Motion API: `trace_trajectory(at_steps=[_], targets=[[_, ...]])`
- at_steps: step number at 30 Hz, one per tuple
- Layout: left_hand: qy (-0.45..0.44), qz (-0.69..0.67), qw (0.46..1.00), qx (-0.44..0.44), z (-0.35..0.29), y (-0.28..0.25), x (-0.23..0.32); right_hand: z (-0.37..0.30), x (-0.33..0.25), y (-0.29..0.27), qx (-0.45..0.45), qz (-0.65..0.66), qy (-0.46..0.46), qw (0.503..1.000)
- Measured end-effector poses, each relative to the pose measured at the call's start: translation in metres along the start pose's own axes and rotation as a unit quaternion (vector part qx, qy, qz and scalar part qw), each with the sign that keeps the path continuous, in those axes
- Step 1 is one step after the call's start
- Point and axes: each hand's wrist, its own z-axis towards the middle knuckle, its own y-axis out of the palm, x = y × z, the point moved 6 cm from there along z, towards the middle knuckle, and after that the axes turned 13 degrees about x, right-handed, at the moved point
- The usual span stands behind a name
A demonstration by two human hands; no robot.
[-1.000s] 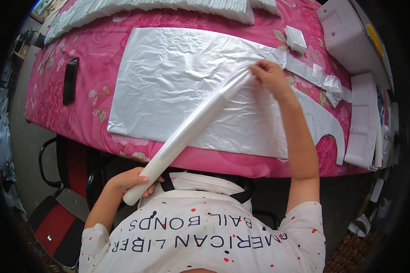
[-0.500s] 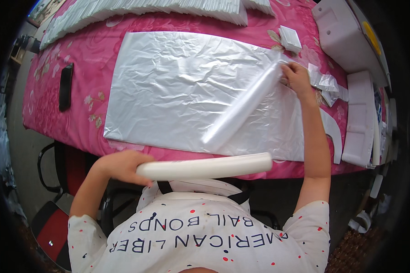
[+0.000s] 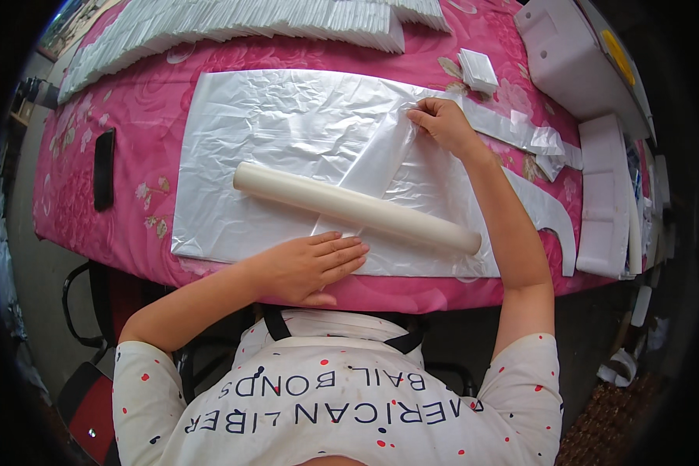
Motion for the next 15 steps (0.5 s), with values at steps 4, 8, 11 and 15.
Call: trace_trajectory(at_steps=[4, 8, 11, 15], targets=[[-0.042, 0.035, 0.998, -0.011, -0.009, 0.020, 0.001, 0.000, -0.002, -0.005, 0.001, -0.021, 0.040, 0.999], [-0.068, 0.055, 0.996, 0.000, -0.008, 0.027, 0.008, -0.030, -0.030, -0.016, 0.182, -0.074, -0.076, 0.978], [-0.100, 0.078, 0.992, 0.014, -0.008, 0.035, 0.015, -0.090, -0.059, 0.009, 0.107, -0.096, -0.157, 0.977], [-0.127, 0.092, 0.987, 0.024, -0.005, 0.044, 0.022, -0.180, -0.064, 0.062, -0.008, -0.214, -0.273, 0.938]])
